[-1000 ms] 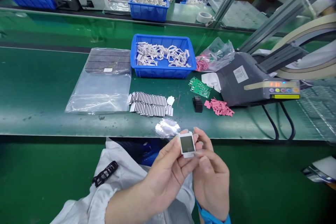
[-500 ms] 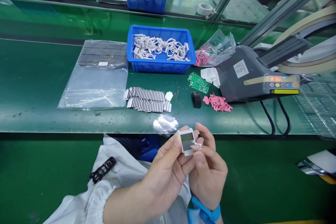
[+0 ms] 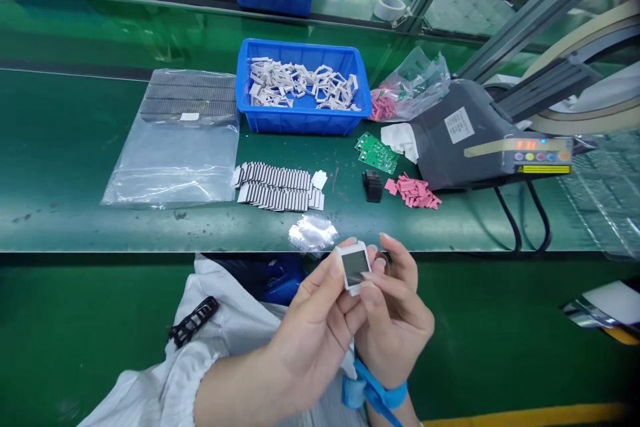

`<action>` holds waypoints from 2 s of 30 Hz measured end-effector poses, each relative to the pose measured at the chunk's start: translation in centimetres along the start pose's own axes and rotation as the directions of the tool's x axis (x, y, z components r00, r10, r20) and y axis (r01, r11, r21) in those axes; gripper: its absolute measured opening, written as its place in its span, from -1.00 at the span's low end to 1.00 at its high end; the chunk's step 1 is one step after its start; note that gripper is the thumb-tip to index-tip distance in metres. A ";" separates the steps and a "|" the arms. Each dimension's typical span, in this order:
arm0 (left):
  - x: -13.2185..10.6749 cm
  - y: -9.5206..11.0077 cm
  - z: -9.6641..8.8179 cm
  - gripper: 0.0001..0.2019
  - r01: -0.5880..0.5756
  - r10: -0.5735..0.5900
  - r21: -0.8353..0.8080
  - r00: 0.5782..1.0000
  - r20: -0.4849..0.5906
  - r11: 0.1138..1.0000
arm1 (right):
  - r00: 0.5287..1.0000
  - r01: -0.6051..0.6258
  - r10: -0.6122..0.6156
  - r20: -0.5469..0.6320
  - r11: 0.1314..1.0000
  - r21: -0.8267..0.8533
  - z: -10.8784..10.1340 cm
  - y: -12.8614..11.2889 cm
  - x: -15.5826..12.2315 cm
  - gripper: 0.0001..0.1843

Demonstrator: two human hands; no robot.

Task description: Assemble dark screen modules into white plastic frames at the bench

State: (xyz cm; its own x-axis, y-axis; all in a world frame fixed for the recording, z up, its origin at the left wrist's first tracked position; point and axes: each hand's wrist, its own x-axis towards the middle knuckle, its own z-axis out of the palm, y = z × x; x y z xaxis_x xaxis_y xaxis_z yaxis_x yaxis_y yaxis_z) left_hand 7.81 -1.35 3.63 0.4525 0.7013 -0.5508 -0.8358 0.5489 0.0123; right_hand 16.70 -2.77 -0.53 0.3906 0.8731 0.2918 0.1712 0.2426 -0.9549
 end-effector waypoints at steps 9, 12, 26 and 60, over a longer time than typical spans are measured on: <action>0.1 -0.1 0.0 -0.77 -0.009 0.012 0.061 0.999 -0.045 0.998 | 0.997 0.036 -0.042 -0.059 0.995 -0.096 0.3 -0.4 -0.1 -0.80; 0.0 -0.1 0.1 -0.74 0.009 -0.005 0.060 0.999 -0.054 0.998 | 0.994 0.069 -0.078 -0.072 0.990 -0.121 0.6 -0.6 -0.1 -0.79; 0.2 -0.1 -0.5 -0.83 0.017 -0.024 0.184 0.999 0.033 0.983 | 0.992 -0.108 0.106 0.068 0.994 0.023 0.1 -1.6 1.1 -0.48; 0.3 2.0 -2.8 -0.93 -0.369 0.188 0.810 0.929 0.318 0.456 | 0.913 0.087 -0.056 0.404 0.994 -0.058 -3.1 -1.7 3.7 -0.77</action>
State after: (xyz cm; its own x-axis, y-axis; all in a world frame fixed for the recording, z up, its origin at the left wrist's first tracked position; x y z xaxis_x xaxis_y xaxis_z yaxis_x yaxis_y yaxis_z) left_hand 5.42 -1.33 1.13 0.3622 0.8996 -0.2442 -0.2965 0.3596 0.8847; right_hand 20.70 -1.29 2.29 -0.0183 0.9543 0.2982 0.2570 0.2928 -0.9210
